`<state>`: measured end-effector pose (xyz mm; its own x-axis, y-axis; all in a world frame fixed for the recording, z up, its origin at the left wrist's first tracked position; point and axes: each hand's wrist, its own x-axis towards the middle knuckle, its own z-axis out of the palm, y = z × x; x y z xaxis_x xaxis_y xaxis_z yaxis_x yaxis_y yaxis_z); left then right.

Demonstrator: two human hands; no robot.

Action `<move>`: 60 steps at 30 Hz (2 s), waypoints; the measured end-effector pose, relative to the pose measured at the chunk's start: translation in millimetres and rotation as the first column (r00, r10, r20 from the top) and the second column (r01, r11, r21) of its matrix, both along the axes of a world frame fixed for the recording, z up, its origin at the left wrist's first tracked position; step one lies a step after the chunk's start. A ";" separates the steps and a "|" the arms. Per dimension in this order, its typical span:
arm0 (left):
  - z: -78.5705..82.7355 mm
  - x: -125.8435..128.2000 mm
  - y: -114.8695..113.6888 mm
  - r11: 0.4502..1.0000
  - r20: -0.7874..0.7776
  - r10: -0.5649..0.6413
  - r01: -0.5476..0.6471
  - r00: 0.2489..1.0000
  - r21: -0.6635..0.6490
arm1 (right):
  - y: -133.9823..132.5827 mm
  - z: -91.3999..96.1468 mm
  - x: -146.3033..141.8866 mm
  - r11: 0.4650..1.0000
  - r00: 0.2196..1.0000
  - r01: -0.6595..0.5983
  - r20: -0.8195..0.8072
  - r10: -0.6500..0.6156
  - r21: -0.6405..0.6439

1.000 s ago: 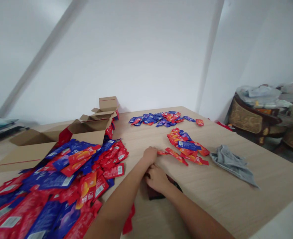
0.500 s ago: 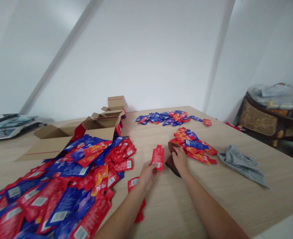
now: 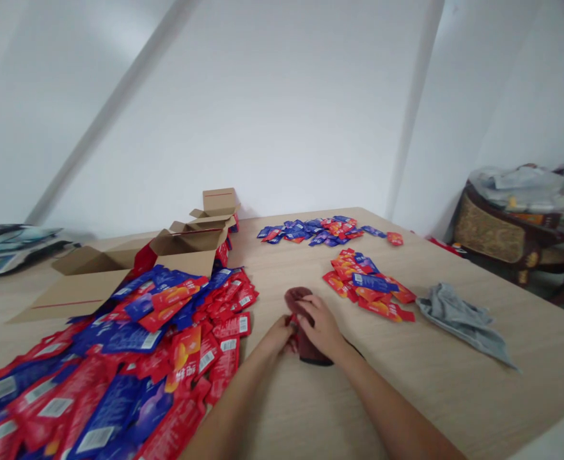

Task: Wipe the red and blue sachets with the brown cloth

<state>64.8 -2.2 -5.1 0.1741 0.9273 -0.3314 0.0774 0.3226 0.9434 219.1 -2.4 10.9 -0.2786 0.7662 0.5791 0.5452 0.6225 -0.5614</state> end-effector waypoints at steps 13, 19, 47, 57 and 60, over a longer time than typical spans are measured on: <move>-1.1 -11.3 -0.4 0.992 0.056 -0.115 0.117 0.992 -0.037 | 29.9 -6.2 15.0 0.900 0.809 0.417 0.502 -0.305 -0.125; -6.4 -2.3 -2.5 0.998 0.006 -0.009 0.008 1.000 0.058 | -19.5 -5.8 -31.8 0.956 0.845 0.284 0.492 -0.212 -0.075; 1.2 -19.9 -5.5 0.966 0.076 0.158 -0.170 0.984 0.193 | 36.5 -17.2 30.4 0.817 0.848 0.500 0.352 -0.396 -0.287; -3.0 -8.2 -3.7 0.939 0.070 0.239 -0.249 0.968 0.238 | 18.3 -9.3 14.4 0.895 0.915 0.400 0.136 -0.379 -0.198; -8.1 -3.6 -4.6 0.911 0.089 0.261 -0.276 0.961 0.307 | -6.5 -6.6 -18.2 0.964 0.931 0.240 0.309 -0.196 -0.111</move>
